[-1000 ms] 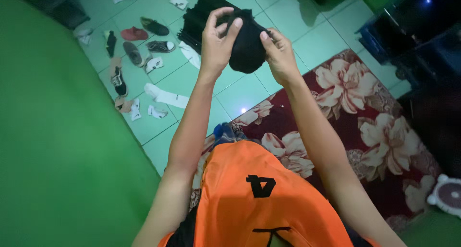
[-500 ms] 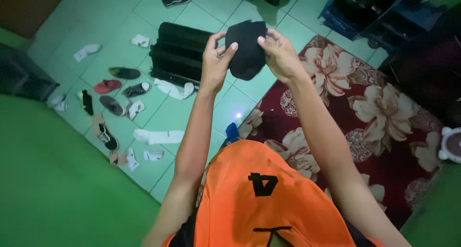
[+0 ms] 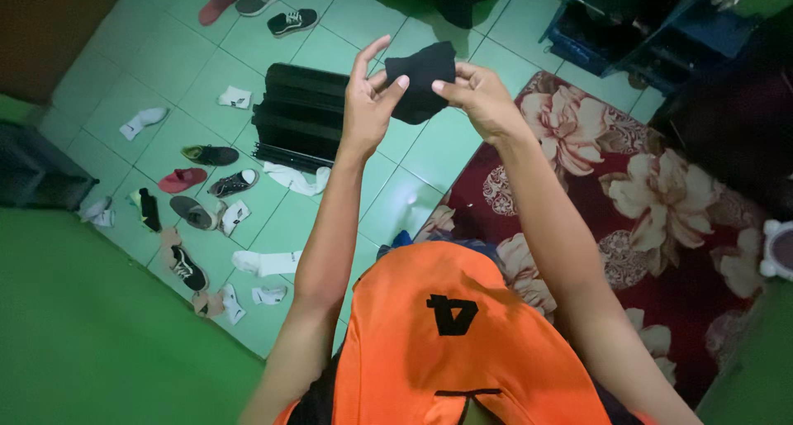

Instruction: The person sits on the floor and folds multiple pairs of socks, including black and beige ones, by hand. They place the folded socks into a blue plastic storage rack.

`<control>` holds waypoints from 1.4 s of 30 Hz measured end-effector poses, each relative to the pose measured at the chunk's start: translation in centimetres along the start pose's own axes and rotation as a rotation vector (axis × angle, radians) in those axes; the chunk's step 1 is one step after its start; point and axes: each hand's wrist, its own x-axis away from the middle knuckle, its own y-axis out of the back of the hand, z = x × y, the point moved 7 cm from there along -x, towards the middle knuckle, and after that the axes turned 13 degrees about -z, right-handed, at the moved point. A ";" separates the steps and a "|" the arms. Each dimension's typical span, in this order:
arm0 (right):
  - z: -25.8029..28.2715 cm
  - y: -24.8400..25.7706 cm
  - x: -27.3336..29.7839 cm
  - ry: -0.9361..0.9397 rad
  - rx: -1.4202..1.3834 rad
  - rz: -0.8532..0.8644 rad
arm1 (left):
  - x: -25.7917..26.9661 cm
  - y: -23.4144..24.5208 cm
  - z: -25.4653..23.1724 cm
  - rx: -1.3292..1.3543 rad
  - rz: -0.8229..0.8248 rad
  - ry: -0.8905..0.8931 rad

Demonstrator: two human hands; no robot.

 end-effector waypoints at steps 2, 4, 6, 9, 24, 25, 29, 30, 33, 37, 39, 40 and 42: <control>0.7 0.9 -1.2 0.032 0.001 0.007 | -0.8 -0.5 0.4 -0.017 0.027 -0.007; 1.8 1.7 -1.7 0.057 -0.096 0.060 | -1.0 -1.2 0.2 -0.069 0.083 -0.092; 3.0 2.7 -2.3 0.059 -0.151 0.095 | -1.3 -2.0 0.3 -0.203 0.078 -0.155; 4.2 4.2 -3.0 0.030 -0.162 0.135 | -1.6 -3.5 0.5 -0.513 -0.053 -0.209; 6.4 8.1 -4.5 0.010 -0.108 0.257 | -3.3 -8.3 8.0 0.065 -0.235 -0.079; 6.4 8.1 -4.7 0.024 -0.108 0.248 | -3.4 -8.5 7.9 0.090 -0.241 -0.074; 6.3 7.8 -5.3 0.073 -0.100 0.216 | -3.4 -8.0 7.4 -0.095 -0.279 -0.141; 6.2 7.7 -5.4 0.075 -0.112 0.209 | -3.5 -7.8 7.4 -0.074 -0.263 -0.141; 5.7 7.2 -5.9 0.077 -0.127 0.155 | -3.7 -6.9 7.5 -0.008 -0.215 -0.134; 4.9 6.0 -6.6 0.066 -0.169 0.056 | -3.8 -5.4 7.9 0.070 -0.195 -0.024; 4.7 5.3 -6.7 0.059 -0.221 0.040 | -3.9 -4.7 7.9 0.082 -0.187 0.010; 4.6 4.9 -6.6 0.054 -0.245 0.036 | -3.9 -4.6 7.7 0.079 -0.176 -0.003; 4.5 4.0 -6.5 0.052 -0.278 0.047 | -4.0 -3.9 7.4 0.100 -0.191 0.026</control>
